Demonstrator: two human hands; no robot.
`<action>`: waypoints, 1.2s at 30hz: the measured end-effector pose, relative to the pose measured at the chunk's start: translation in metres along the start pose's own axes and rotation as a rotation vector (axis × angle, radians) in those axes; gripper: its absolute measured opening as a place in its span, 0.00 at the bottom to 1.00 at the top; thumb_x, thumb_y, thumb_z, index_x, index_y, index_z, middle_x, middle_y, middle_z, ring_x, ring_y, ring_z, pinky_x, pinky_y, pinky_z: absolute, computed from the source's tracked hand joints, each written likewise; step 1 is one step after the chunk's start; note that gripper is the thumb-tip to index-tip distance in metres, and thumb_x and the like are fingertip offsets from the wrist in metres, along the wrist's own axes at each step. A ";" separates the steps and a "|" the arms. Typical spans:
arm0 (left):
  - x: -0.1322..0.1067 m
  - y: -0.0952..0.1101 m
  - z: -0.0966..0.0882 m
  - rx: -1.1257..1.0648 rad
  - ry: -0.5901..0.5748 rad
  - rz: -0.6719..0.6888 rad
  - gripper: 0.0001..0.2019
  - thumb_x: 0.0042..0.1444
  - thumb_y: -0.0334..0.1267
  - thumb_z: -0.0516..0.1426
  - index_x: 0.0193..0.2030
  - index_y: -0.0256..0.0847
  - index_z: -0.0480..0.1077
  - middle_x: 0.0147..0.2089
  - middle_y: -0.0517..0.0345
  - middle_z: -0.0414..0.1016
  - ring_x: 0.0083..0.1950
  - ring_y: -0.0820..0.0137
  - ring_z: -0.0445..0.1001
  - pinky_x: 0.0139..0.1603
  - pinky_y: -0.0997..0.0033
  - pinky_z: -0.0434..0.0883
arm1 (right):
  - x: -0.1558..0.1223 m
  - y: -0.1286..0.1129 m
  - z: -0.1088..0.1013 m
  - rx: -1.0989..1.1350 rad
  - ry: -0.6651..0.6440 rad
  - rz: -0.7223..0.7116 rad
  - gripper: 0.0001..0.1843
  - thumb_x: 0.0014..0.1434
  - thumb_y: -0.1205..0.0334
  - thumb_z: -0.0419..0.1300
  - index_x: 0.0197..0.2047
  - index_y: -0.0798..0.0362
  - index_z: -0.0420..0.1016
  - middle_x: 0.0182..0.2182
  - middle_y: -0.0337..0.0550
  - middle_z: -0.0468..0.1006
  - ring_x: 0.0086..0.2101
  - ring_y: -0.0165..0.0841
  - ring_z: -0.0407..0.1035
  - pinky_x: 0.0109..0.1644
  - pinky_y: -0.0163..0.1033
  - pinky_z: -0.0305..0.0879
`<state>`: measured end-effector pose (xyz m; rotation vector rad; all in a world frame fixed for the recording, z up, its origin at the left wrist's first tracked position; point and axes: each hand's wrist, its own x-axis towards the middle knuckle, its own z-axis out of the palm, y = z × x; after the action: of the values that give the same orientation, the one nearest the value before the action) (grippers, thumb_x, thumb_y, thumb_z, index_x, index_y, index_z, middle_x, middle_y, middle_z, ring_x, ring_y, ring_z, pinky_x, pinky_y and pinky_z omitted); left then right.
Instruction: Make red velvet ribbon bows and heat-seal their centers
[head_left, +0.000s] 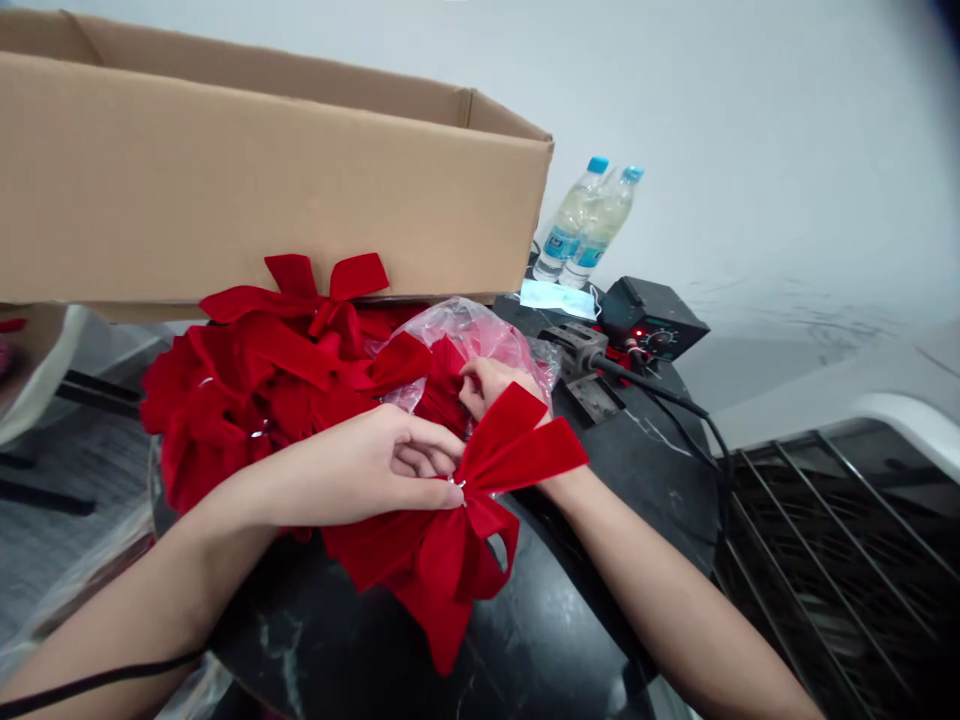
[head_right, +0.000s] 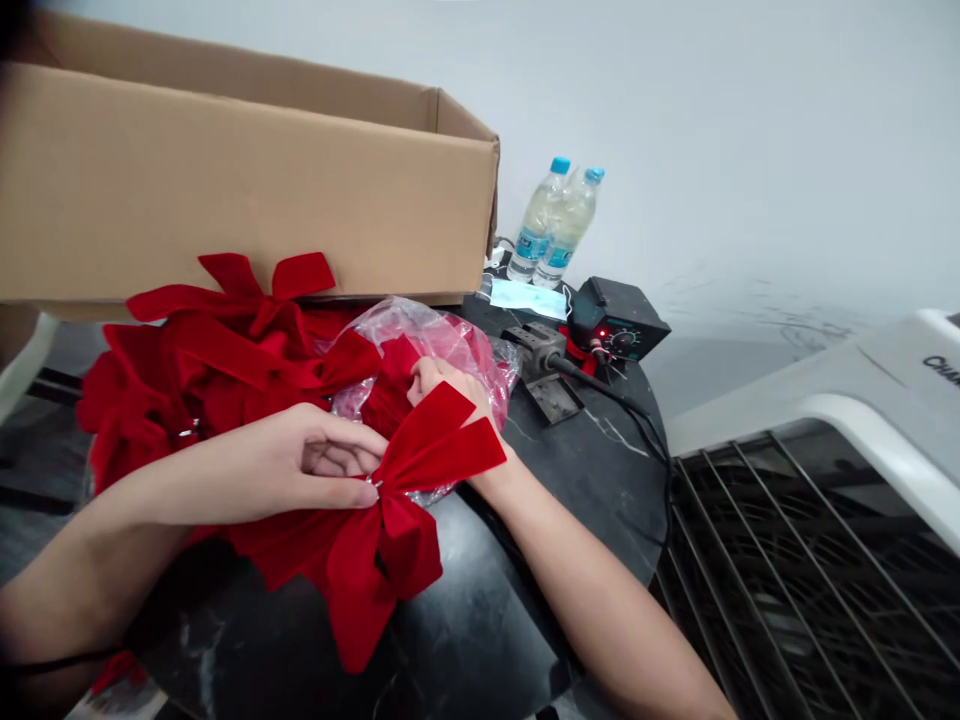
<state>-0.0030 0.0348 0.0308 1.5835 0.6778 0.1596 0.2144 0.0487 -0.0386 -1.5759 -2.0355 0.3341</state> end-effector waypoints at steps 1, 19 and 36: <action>0.001 -0.003 0.000 -0.010 0.009 -0.001 0.08 0.59 0.41 0.66 0.43 0.41 0.79 0.38 0.61 0.82 0.39 0.71 0.80 0.40 0.75 0.75 | 0.001 -0.001 -0.002 0.026 0.016 0.009 0.08 0.69 0.62 0.58 0.47 0.52 0.77 0.40 0.46 0.82 0.39 0.36 0.77 0.46 0.43 0.75; -0.005 -0.005 0.005 0.315 0.114 0.520 0.14 0.63 0.29 0.60 0.51 0.46 0.82 0.32 0.57 0.76 0.32 0.71 0.72 0.36 0.73 0.69 | -0.004 -0.002 -0.023 0.294 0.110 0.074 0.09 0.57 0.69 0.59 0.39 0.51 0.79 0.34 0.40 0.84 0.33 0.33 0.79 0.41 0.38 0.75; 0.024 -0.024 0.011 0.682 0.658 0.483 0.22 0.65 0.36 0.61 0.65 0.41 0.70 0.62 0.48 0.77 0.62 0.60 0.75 0.66 0.59 0.70 | -0.010 -0.007 -0.036 0.234 0.101 -0.087 0.09 0.65 0.64 0.60 0.47 0.50 0.81 0.39 0.40 0.85 0.36 0.33 0.78 0.43 0.38 0.73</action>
<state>0.0138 0.0364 -0.0008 2.3695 0.8915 0.9154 0.2300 0.0323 -0.0083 -1.3323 -1.9048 0.4335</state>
